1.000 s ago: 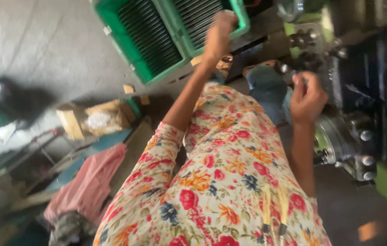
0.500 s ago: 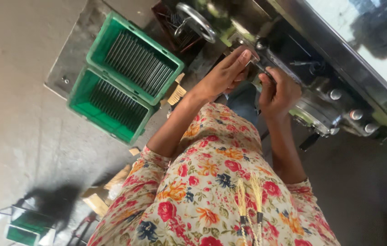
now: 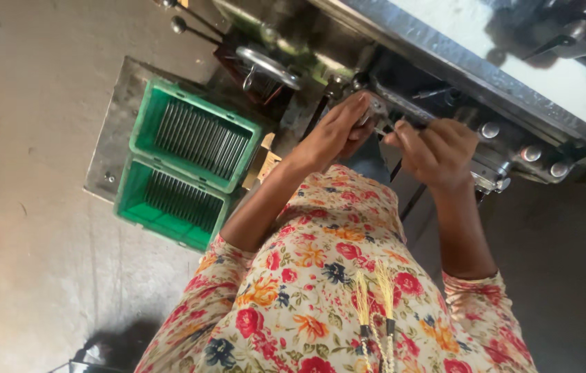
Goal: The person repeatedly places small cylindrical metal parts into a press machine, operates the lever to process them, and then places the finished parts into a green bin. The task is performed one at a time in a repetitive cycle.
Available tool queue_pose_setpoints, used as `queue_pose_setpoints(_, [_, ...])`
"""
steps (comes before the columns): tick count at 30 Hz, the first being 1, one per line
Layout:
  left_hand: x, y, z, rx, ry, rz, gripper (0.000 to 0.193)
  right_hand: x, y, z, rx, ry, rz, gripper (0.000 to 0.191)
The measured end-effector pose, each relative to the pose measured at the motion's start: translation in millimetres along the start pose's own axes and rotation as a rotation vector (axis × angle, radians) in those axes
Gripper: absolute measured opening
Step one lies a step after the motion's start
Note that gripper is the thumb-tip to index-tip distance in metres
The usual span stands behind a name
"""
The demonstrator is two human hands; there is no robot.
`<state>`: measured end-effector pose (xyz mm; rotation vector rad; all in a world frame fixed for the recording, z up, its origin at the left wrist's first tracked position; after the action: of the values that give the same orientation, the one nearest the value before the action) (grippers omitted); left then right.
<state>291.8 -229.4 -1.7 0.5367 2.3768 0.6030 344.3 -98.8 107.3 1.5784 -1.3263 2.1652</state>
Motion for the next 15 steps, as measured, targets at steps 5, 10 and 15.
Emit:
queue_pose_setpoints(5, [7, 31, -21, -0.050, 0.113, 0.099, 0.039, 4, -11, -24, -0.019, 0.098, -0.031, 0.027])
queue_pose_setpoints(10, [24, 50, -33, 0.098, 0.310, 0.031, 0.045, -9, -23, -37, -0.163, 0.345, -0.144, 0.024])
queue_pose_setpoints(15, [42, 66, -28, 0.164, 0.369, -0.068, 0.050, -26, -30, -59, -0.032, 0.613, -0.209, 0.010])
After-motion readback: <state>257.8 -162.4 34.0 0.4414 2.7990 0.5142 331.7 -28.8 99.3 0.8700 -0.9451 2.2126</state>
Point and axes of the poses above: each hand's wrist, its own x-axis towards the middle knuckle, its own y-axis out of the palm, z = x × y, the point moved 8 cm from there along x, towards the middle knuckle, and after that the axes turned 12 degrees about -z, right-handed, at the moved point
